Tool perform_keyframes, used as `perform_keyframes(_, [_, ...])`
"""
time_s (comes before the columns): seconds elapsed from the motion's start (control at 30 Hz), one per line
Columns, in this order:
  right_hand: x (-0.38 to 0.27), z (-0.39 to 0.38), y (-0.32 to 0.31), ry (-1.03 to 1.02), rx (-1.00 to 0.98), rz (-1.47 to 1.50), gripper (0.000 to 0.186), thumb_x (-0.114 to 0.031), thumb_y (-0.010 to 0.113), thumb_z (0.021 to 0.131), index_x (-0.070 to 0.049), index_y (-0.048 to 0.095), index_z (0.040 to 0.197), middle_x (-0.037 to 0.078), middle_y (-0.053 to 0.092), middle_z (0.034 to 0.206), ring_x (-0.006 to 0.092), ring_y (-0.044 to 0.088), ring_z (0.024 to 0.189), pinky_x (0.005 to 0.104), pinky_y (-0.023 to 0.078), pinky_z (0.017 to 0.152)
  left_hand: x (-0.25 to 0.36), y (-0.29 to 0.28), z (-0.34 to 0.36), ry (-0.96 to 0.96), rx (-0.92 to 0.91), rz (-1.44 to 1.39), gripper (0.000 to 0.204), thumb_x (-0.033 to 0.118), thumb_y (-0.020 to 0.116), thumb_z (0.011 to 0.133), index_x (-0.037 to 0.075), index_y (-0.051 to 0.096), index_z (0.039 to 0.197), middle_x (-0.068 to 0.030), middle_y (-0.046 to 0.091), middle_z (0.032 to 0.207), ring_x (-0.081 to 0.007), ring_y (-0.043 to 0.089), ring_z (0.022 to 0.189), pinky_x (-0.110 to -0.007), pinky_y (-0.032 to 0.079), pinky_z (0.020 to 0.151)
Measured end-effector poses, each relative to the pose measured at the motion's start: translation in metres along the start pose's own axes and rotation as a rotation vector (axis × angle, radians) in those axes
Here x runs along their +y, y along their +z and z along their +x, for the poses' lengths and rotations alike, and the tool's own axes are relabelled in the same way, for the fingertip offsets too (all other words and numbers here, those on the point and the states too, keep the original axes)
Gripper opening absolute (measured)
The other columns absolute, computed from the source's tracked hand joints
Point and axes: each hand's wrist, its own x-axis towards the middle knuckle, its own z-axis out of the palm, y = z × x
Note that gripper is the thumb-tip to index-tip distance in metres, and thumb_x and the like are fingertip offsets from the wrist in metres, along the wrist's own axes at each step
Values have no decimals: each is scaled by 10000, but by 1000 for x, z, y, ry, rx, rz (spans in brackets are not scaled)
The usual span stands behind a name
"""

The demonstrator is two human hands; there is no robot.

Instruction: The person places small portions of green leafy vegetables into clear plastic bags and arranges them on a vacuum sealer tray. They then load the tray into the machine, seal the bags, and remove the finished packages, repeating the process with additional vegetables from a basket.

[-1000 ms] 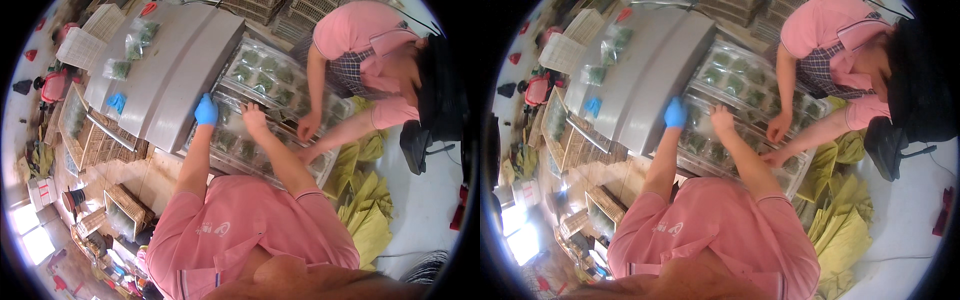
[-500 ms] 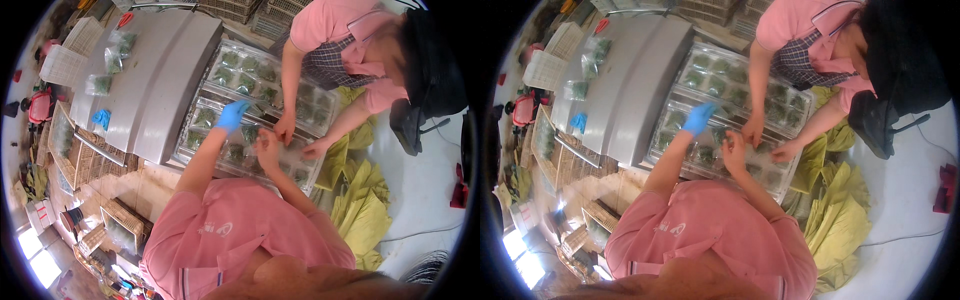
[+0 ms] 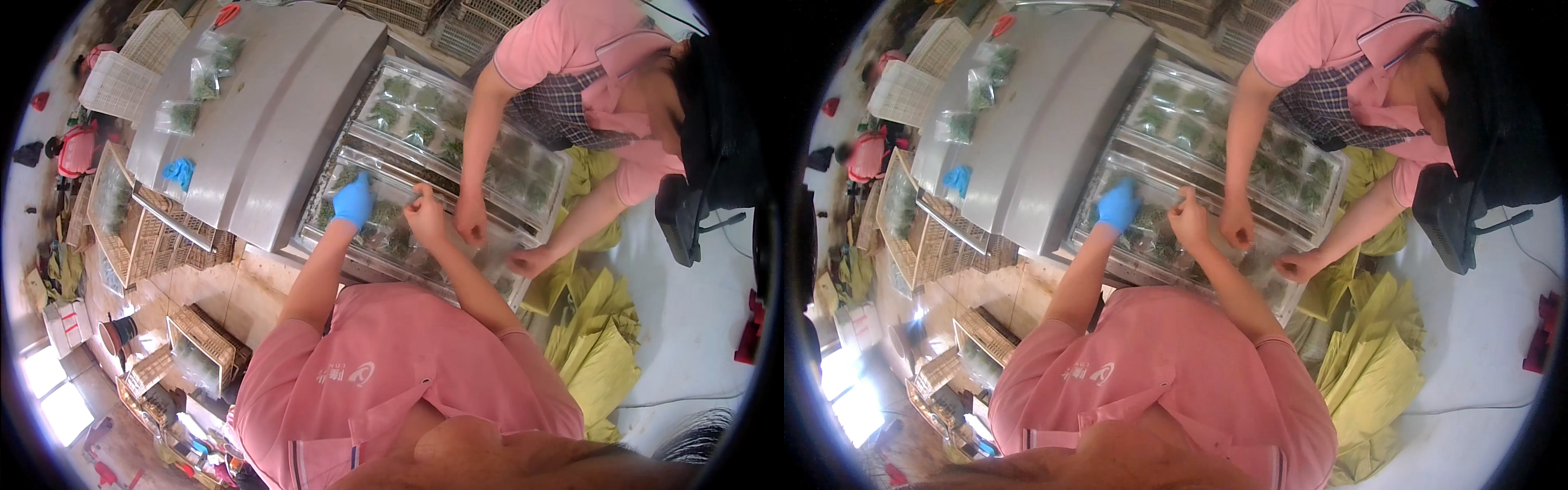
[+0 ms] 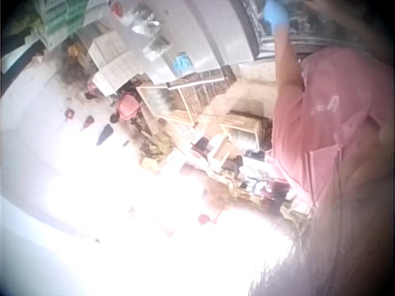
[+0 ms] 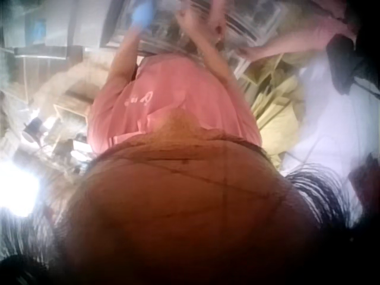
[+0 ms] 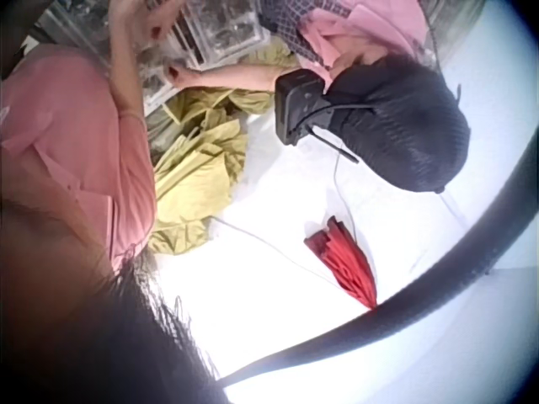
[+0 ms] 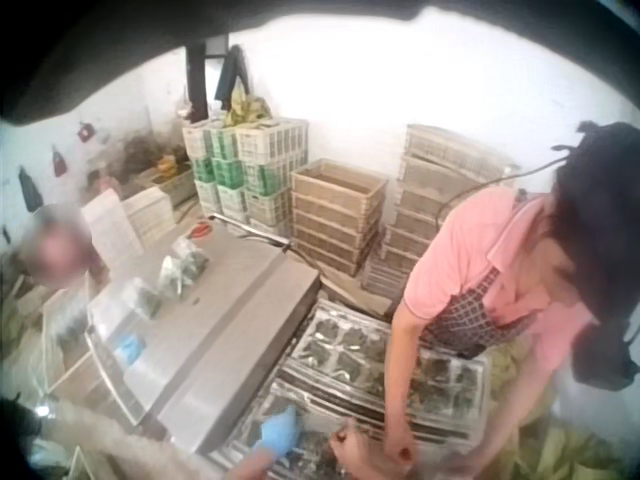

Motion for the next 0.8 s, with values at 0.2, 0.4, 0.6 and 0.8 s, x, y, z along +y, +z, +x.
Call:
perform_keyframes(0.2, [16, 7, -8, -53, -82, -114, 283, -241, 692, 828, -21, 692, 1006, 181, 655, 772, 373, 653, 806, 436, 516, 743, 10, 6, 40, 219, -127, 222, 133, 171, 590, 836, 101, 676, 910, -158, 711, 908, -357, 691, 858, -490, 540, 744])
perform_keyframes(0.4, [-26, -53, -75, -145, -159, -518, 317, -301, 702, 819, -65, 642, 1022, 110, 640, 981, 300, 652, 861, 429, 529, 719, -13, 11, 44, 124, -34, 98, 240, 261, 557, 868, 99, 701, 972, -200, 690, 955, -382, 665, 881, -486, 527, 788])
perform_keyframes(0.6, [16, -73, -57, -255, -47, -749, 251, -238, 673, 838, -89, 572, 1012, 113, 626, 1038, 295, 653, 884, 413, 538, 676, -2, 28, 42, 129, 78, 97, 183, 220, 596, 865, 100, 604, 1003, -185, 699, 890, -381, 688, 798, -491, 546, 666])
perform_keyframes(0.8, [1, -62, -73, -247, 199, -313, 148, -118, 636, 867, -66, 554, 979, 141, 638, 867, 338, 661, 757, 401, 530, 640, 30, -17, -18, 252, -7, 43, 251, 273, 677, 831, 100, 655, 1013, -162, 673, 1015, -368, 657, 916, -447, 529, 794])
